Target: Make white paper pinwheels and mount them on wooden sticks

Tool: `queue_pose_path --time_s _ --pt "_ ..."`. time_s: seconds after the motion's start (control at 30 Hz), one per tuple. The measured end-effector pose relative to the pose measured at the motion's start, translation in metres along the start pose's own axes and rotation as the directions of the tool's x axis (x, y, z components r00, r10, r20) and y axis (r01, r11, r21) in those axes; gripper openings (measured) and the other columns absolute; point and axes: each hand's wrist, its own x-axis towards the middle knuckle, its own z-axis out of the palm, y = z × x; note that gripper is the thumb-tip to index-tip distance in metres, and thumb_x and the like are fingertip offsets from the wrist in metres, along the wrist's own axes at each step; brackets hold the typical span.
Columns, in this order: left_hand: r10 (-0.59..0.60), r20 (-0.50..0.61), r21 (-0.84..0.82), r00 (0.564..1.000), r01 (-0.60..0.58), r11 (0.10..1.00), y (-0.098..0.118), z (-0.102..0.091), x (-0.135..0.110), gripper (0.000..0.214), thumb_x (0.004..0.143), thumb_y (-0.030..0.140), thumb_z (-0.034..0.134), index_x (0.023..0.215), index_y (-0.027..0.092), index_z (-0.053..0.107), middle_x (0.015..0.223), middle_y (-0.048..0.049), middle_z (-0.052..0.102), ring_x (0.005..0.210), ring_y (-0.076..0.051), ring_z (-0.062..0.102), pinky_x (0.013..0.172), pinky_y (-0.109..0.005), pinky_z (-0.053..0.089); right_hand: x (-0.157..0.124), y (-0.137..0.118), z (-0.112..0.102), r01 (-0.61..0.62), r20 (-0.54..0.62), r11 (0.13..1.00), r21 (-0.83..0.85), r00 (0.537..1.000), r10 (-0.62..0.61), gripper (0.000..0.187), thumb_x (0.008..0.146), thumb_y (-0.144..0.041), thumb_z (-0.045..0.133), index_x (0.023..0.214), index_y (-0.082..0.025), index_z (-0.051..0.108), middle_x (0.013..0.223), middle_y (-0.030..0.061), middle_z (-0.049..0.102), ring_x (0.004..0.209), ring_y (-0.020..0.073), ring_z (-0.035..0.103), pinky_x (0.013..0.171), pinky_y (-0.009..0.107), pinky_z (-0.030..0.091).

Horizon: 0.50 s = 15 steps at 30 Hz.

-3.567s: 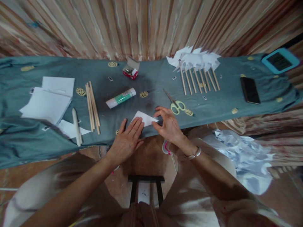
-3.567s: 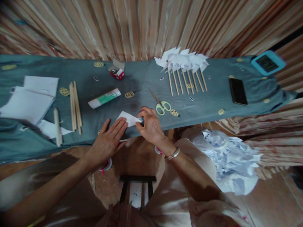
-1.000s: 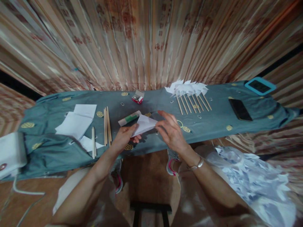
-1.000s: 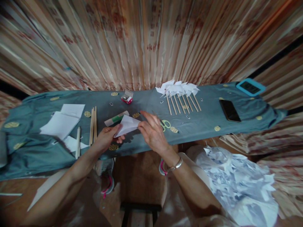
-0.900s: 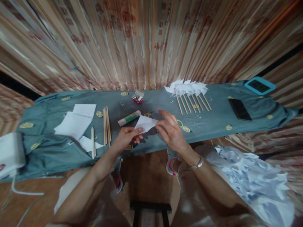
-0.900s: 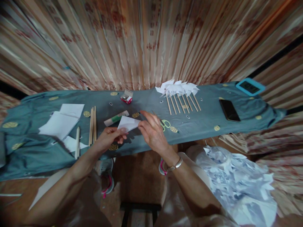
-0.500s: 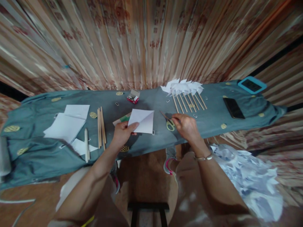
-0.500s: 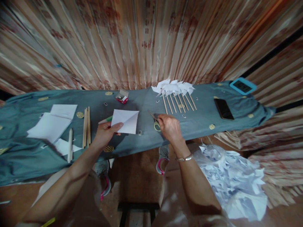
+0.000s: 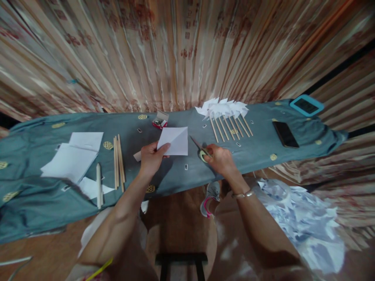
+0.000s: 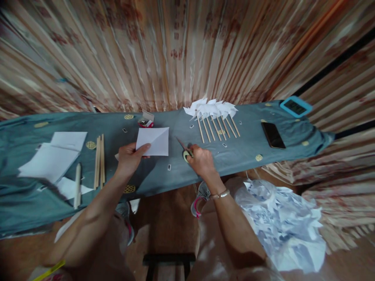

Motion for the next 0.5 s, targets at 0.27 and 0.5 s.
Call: queue_pose_path --time_s 0.27,0.5 --pt "0.006 -0.047 -0.059 0.999 -0.009 0.998 -0.001 -0.009 0.004 0.026 0.059 0.037 0.081 0.069 0.015 0.075 0.06 0.001 0.067 0.056 -0.012 0.055 0.054 -0.023 0.043 0.001 -0.018 0.0 -0.294 0.261 0.228 0.928 0.951 0.165 0.048 0.048 -0.037 0.091 0.087 -0.02 0.069 0.07 -0.0009 0.074 0.06 0.0123 0.066 0.052 0.022 0.047" --pt "-0.115 0.081 -0.169 0.99 0.128 0.977 0.004 -0.005 -0.007 0.031 0.049 0.034 0.086 0.071 0.014 0.077 0.065 -0.0004 0.07 0.057 -0.013 0.057 0.056 -0.024 0.044 0.003 -0.041 -0.009 -0.252 0.255 -0.043 0.967 0.95 0.178 0.049 0.047 -0.039 0.094 0.085 -0.023 0.068 0.079 -0.0018 0.075 0.067 0.0107 0.067 0.056 0.02 0.05"
